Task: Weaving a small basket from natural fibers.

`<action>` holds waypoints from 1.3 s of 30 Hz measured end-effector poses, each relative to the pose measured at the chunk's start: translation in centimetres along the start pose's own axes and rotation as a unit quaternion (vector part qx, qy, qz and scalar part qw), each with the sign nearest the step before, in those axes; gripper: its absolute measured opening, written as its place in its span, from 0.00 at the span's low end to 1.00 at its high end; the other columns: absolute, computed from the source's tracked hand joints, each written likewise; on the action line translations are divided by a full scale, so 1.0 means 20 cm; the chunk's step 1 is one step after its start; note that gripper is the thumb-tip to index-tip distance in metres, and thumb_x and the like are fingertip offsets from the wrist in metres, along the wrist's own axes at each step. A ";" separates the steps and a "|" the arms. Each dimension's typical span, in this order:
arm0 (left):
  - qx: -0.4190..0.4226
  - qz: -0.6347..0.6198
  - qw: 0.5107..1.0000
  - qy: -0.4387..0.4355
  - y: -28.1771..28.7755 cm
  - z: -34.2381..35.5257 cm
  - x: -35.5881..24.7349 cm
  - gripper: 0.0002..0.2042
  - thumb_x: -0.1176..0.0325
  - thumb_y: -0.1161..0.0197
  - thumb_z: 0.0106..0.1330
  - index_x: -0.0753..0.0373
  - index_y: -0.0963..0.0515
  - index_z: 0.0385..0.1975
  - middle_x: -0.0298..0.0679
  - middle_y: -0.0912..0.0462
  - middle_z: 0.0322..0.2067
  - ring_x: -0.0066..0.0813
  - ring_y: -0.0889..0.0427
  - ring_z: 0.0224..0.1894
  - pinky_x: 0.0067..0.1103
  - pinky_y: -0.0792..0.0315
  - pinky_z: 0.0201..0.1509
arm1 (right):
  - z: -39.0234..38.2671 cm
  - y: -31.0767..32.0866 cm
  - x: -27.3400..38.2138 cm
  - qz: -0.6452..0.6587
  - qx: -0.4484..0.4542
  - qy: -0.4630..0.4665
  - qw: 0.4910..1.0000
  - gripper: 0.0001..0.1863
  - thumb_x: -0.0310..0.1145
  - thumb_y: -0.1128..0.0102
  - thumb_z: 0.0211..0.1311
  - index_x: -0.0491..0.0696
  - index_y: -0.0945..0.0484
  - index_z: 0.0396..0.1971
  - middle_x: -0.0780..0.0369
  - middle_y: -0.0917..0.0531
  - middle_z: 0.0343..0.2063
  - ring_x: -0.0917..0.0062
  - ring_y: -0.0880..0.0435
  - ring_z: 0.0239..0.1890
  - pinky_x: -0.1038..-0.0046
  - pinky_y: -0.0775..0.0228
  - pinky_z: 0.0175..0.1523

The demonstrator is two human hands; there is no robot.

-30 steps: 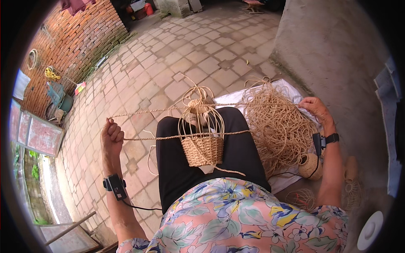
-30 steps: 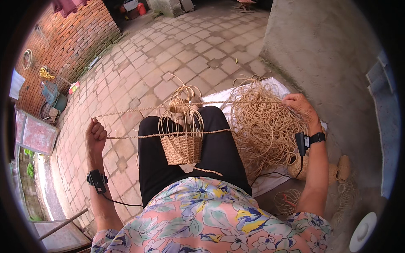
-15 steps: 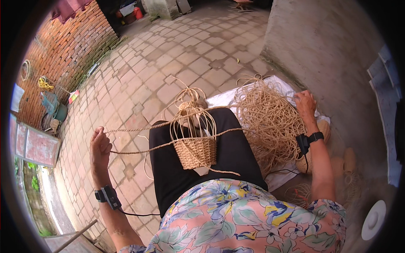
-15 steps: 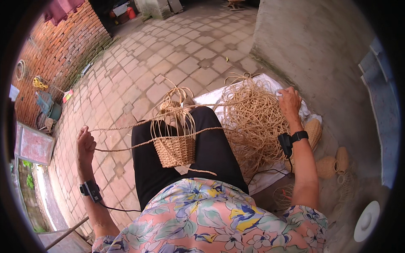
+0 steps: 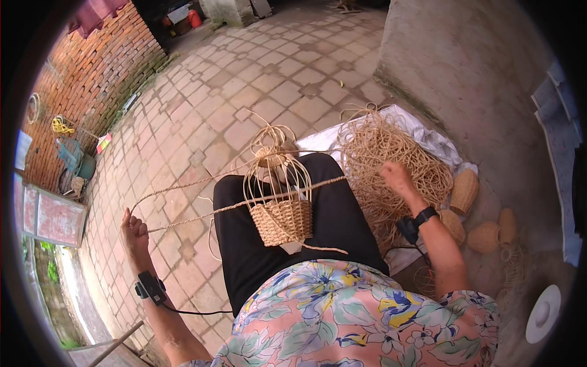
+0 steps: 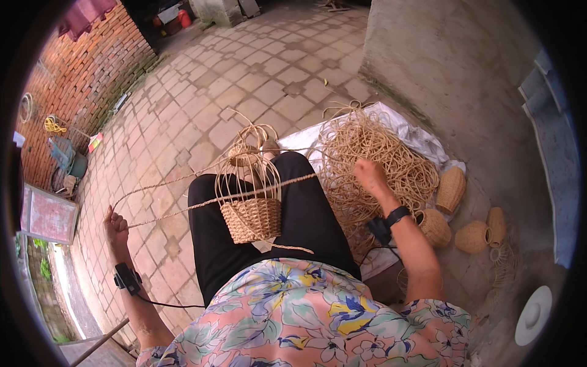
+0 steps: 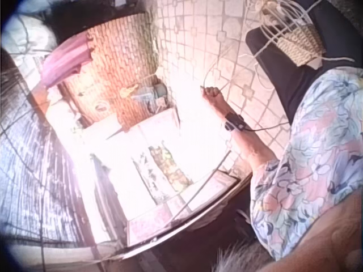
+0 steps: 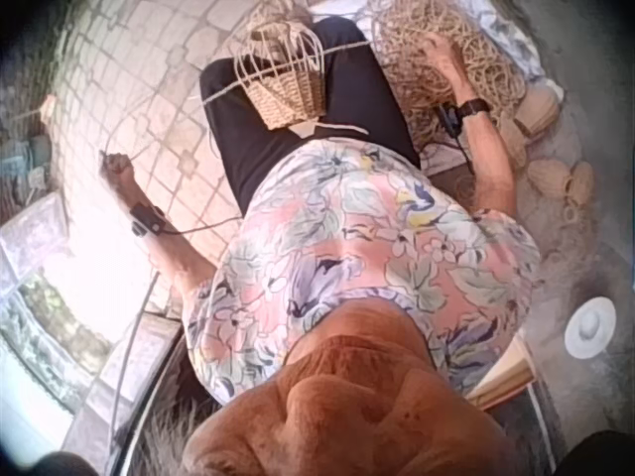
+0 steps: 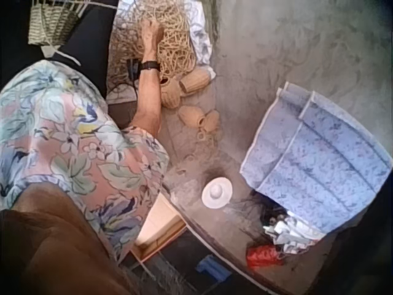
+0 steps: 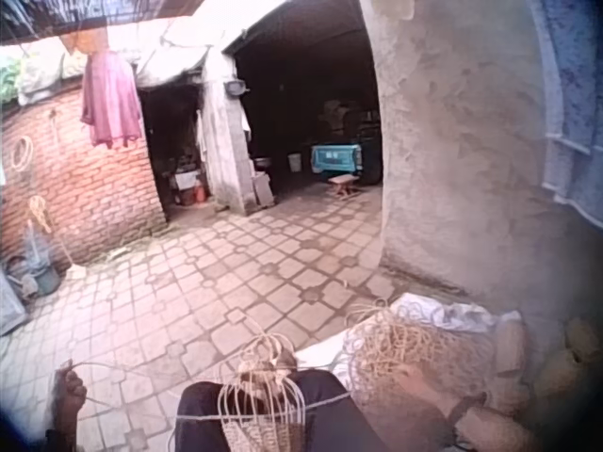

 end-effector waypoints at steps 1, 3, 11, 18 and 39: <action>-0.032 0.010 0.999 -0.019 0.07 0.01 -0.02 0.04 0.69 0.44 0.68 0.56 0.30 0.39 0.24 0.39 0.15 0.11 0.49 0.10 0.14 0.57 0.11 | 0.06 0.20 -0.09 0.010 -0.066 -0.018 0.998 0.11 0.36 0.49 0.60 0.45 0.24 0.26 0.58 0.23 0.17 0.71 0.22 0.19 0.66 0.31 0.30; -0.084 0.001 0.996 -0.027 0.23 0.03 -0.06 0.07 0.67 0.46 0.70 0.55 0.35 0.29 0.25 0.40 0.15 0.12 0.51 0.10 0.14 0.58 0.10 | 0.15 0.60 -0.26 0.153 -0.164 -0.130 0.966 0.11 0.35 0.51 0.63 0.45 0.24 0.27 0.64 0.24 0.17 0.78 0.25 0.14 0.75 0.32 0.22; -0.179 -0.064 0.980 -0.054 0.51 0.12 -0.02 0.12 0.72 0.50 0.70 0.57 0.31 0.51 0.31 0.28 0.21 0.18 0.31 0.16 0.16 0.32 0.18 | 0.07 1.75 -0.30 -0.257 -0.450 0.042 0.855 0.12 0.35 0.48 0.61 0.45 0.24 0.41 0.56 0.20 0.38 0.60 0.21 0.41 0.60 0.30 0.47; 0.237 0.028 0.970 0.044 -0.69 -0.26 0.33 0.15 0.77 0.44 0.63 0.58 0.29 0.49 0.38 0.23 0.40 0.14 0.30 0.27 0.12 0.33 0.27 | 0.09 0.83 0.15 -0.227 -0.046 0.130 0.964 0.20 0.26 0.48 0.53 0.44 0.24 0.48 0.51 0.20 0.45 0.60 0.21 0.48 0.63 0.31 0.54; 0.246 0.177 0.952 -0.030 -1.06 -0.49 0.72 0.06 0.74 0.44 0.67 0.62 0.23 0.41 0.35 0.20 0.35 0.16 0.23 0.32 0.15 0.26 0.37 | -0.22 0.27 0.06 0.154 0.140 0.036 0.977 0.11 0.34 0.46 0.62 0.44 0.23 0.24 0.72 0.29 0.19 0.87 0.35 0.22 0.80 0.42 0.28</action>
Point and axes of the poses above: each hand's wrist, its own z-axis towards the middle knuckle, its own y-axis out of the back of the hand, x = y × z, the point moved 7 cm from there along z, towards the middle knuckle
